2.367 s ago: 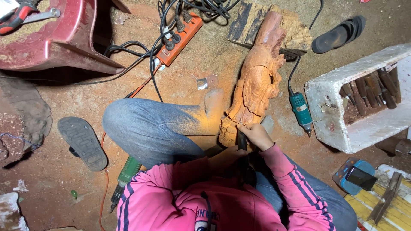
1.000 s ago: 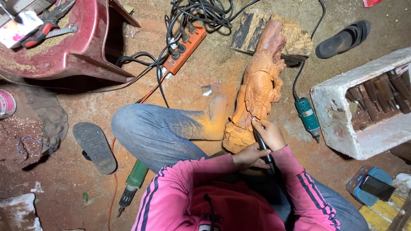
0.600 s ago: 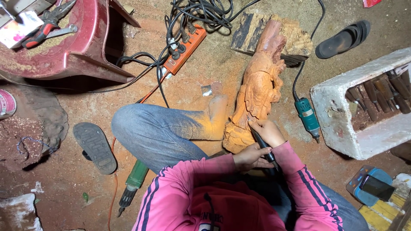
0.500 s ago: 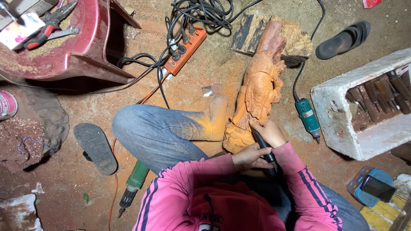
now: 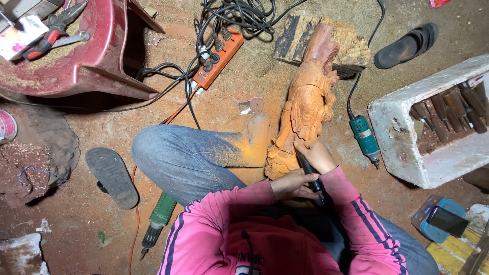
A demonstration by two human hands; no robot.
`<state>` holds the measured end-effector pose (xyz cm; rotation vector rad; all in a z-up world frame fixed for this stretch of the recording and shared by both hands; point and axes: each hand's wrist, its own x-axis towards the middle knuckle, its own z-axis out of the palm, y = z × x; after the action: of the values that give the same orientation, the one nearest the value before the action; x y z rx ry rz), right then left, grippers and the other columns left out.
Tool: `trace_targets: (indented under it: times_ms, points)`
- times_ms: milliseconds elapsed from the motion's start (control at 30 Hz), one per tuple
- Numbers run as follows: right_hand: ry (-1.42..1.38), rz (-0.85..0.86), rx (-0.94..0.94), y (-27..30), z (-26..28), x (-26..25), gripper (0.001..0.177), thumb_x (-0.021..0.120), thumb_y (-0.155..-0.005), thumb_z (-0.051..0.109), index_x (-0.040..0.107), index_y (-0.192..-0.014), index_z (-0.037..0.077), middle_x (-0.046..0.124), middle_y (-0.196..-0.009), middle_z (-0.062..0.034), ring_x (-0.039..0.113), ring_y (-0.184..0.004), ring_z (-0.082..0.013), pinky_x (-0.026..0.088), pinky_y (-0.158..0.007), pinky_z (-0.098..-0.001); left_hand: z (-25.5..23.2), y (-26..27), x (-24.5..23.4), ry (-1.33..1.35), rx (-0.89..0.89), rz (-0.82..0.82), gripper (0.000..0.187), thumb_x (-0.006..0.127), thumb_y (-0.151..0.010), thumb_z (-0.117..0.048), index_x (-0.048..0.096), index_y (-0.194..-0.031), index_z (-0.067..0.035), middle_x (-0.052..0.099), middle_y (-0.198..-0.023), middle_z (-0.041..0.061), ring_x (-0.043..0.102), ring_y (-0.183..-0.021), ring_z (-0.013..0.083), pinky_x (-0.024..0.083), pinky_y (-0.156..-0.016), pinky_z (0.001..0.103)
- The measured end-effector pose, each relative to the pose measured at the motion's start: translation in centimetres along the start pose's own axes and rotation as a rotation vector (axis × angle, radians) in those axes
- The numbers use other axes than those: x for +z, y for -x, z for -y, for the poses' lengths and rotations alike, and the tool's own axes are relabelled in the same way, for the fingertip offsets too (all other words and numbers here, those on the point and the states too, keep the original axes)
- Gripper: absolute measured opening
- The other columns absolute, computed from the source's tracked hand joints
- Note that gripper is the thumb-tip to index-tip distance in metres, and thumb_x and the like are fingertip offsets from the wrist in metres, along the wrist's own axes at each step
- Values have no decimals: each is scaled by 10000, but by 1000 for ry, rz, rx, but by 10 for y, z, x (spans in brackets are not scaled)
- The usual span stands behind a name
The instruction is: Carving intricate details into a wooden statue using a handheld rotary tool
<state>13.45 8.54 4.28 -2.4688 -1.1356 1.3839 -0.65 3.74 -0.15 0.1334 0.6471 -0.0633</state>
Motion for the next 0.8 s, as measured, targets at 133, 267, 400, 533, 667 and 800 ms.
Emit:
trace_targets:
  times_ms: [133, 267, 400, 533, 667, 800]
  points:
    - [-38, 18, 35, 8, 6, 5, 548, 641, -906, 549, 712, -653, 67, 695, -669, -191, 705, -780, -373, 527, -693, -430, 1, 8, -13, -63, -25, 6, 416, 719, -1017, -290, 476, -1243, -40, 639, -1044, 257, 716, -920, 426, 607, -838, 549]
    - [-72, -4, 54, 9, 2, 9, 549, 653, -917, 519, 693, -671, 30, 687, -708, -240, 692, -801, -411, 518, -697, -462, -3, 22, -25, -212, 29, -58, 416, 760, -966, -308, 517, -1187, -53, 629, -972, 178, 730, -849, 328, 643, -738, 454]
    - [-62, -12, 67, 17, 28, -2, 574, 599, -935, 557, 725, -722, 39, 695, -746, -228, 683, -827, -402, 519, -733, -462, -13, 30, -36, -252, 32, -95, 403, 783, -938, -353, 551, -1182, -132, 643, -930, 138, 749, -793, 281, 647, -708, 421]
    - [-74, -45, 73, 12, 25, 3, 574, 628, -934, 527, 652, -624, 45, 668, -648, -175, 659, -732, -322, 514, -704, -396, -11, 24, -42, -274, 41, -98, 385, 797, -906, -373, 569, -1118, -147, 633, -877, 83, 736, -744, 208, 622, -620, 357]
    - [-49, -38, 53, 49, 85, -34, 591, 642, -939, 503, 615, -594, 24, 644, -607, -178, 643, -690, -316, 510, -678, -379, -37, 42, -8, -187, 43, -58, 266, 798, -896, -270, 590, -987, -130, 661, -788, 70, 740, -701, 188, 616, -555, 305]
    - [-104, -35, 46, 26, 55, -12, 591, 644, -947, 485, 521, -537, 77, 561, -522, -57, 546, -603, -221, 464, -622, -315, -39, 48, -13, -164, 45, -66, 260, 812, -896, -250, 597, -972, -125, 684, -786, 62, 738, -712, 177, 619, -594, 311]
